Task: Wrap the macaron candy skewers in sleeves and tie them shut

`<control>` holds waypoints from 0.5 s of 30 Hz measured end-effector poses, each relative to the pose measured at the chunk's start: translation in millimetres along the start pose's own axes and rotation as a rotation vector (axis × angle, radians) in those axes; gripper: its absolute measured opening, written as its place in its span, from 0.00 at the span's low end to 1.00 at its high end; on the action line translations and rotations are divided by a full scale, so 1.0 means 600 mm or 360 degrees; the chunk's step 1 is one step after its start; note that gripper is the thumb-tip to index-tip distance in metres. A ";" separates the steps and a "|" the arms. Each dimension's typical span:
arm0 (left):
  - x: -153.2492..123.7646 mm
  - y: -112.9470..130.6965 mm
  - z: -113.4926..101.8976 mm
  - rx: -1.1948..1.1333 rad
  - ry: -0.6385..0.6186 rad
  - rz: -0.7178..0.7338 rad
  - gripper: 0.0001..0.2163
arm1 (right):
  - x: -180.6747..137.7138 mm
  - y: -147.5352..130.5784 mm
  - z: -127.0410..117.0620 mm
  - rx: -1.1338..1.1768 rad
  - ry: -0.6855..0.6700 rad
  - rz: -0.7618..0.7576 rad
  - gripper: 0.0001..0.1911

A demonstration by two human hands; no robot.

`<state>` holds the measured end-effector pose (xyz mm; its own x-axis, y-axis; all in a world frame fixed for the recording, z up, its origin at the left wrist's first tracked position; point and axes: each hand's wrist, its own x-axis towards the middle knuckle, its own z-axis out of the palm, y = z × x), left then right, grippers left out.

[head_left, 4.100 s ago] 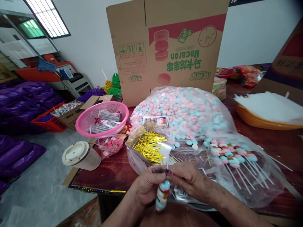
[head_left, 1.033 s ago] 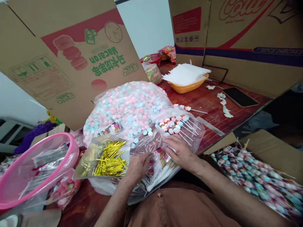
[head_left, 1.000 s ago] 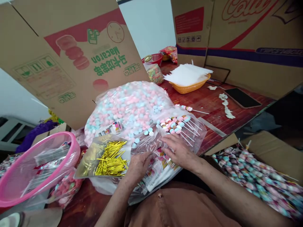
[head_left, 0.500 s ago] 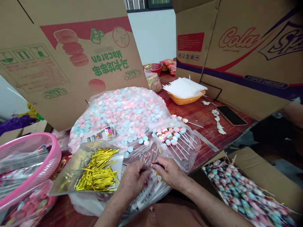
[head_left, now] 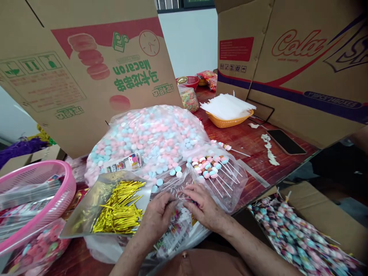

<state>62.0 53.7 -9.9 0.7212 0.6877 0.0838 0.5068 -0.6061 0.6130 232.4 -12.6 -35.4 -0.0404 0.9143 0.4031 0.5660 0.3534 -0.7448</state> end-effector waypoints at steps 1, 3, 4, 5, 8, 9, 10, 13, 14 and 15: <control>0.001 0.002 -0.003 -0.0055 -0.0029 -0.0010 0.10 | 0.003 -0.005 -0.004 0.0014 -0.0008 -0.0027 0.09; 0.003 0.008 -0.010 -0.0122 -0.0118 -0.0012 0.10 | 0.008 -0.015 -0.011 0.0100 -0.0047 -0.0004 0.09; 0.004 0.012 -0.011 -0.0111 -0.0132 -0.0019 0.10 | 0.009 -0.019 -0.012 0.0155 -0.0045 0.0059 0.10; 0.004 0.016 -0.011 -0.0073 -0.0109 -0.0032 0.08 | 0.009 -0.022 -0.012 0.0200 -0.0020 0.0143 0.11; -0.001 0.030 0.007 -0.0019 0.0055 -0.0131 0.09 | 0.001 -0.023 -0.006 0.0248 0.0021 0.0312 0.12; -0.003 0.034 0.017 -0.0083 0.0103 -0.0199 0.10 | -0.002 -0.022 -0.004 0.0232 0.0012 0.0313 0.13; -0.006 0.038 0.026 -0.0190 0.0135 -0.0277 0.09 | -0.006 -0.021 -0.003 0.0203 0.0008 0.0307 0.13; -0.012 0.043 0.043 -0.0492 0.0124 -0.0426 0.07 | -0.011 -0.019 -0.010 0.0119 0.0027 0.0326 0.16; -0.012 0.043 0.044 -0.0529 0.0082 -0.0416 0.08 | -0.011 -0.019 -0.015 0.0114 0.0029 0.0334 0.16; -0.012 0.043 0.041 -0.0533 0.0022 -0.0385 0.09 | -0.010 -0.020 -0.020 0.0134 0.0015 0.0332 0.15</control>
<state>81.7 23.2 -14.2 0.5927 0.8010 -0.0848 0.4775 -0.2646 0.8378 236.0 -24.9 -22.6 0.0783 0.9675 0.2404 0.4904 0.1726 -0.8542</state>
